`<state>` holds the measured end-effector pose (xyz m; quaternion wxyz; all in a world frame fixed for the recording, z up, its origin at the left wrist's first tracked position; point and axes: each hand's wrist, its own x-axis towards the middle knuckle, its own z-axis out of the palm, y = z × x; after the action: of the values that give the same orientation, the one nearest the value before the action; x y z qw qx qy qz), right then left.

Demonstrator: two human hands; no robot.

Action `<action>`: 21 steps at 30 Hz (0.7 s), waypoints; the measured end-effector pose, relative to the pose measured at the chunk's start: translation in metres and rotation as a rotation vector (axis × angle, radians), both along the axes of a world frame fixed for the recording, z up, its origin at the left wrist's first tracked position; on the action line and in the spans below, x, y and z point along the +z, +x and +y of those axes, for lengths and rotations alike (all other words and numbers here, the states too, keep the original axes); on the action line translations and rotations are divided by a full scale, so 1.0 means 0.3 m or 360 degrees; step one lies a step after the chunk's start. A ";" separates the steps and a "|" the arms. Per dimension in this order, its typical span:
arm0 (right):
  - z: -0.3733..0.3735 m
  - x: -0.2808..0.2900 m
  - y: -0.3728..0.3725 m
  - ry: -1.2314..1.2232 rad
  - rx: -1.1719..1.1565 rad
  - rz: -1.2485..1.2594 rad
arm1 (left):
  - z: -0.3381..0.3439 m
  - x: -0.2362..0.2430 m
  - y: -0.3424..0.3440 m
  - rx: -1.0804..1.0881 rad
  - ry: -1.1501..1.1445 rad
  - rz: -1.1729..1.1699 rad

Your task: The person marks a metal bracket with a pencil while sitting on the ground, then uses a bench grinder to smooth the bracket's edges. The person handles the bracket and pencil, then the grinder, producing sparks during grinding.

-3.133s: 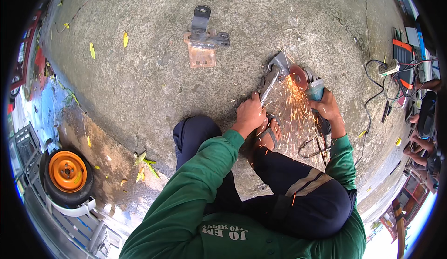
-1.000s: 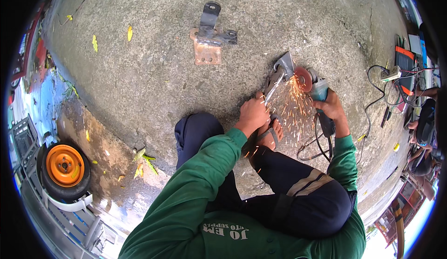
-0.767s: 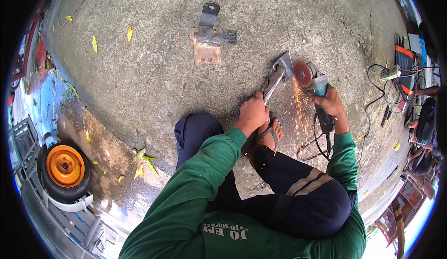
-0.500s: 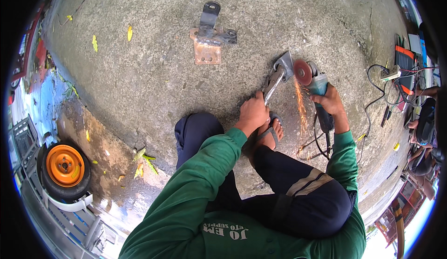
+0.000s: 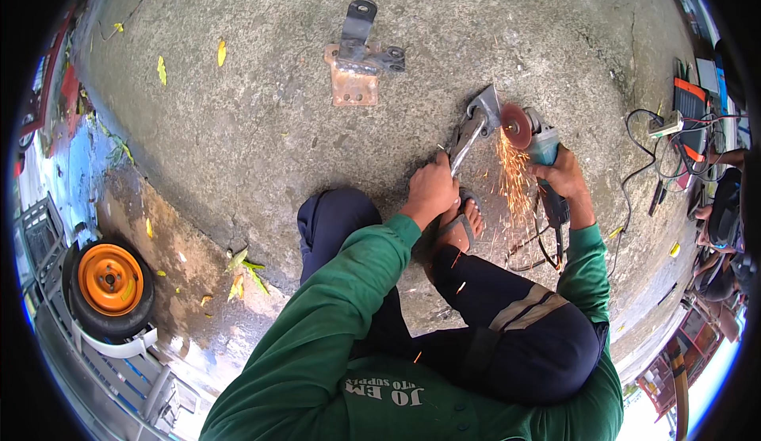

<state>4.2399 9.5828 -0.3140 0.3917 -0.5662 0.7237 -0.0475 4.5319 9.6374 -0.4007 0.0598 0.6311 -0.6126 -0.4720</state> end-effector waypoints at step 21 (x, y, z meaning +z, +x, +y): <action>0.021 -0.005 -0.012 0.0009 -0.0016 -0.0065 | 0.001 0.013 -0.005 0.0008 0.0007 -0.0016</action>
<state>4.2363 9.5891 -0.3156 0.4077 -0.5603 0.7186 -0.0589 4.5305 9.6377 -0.3969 0.0566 0.6351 -0.6103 -0.4701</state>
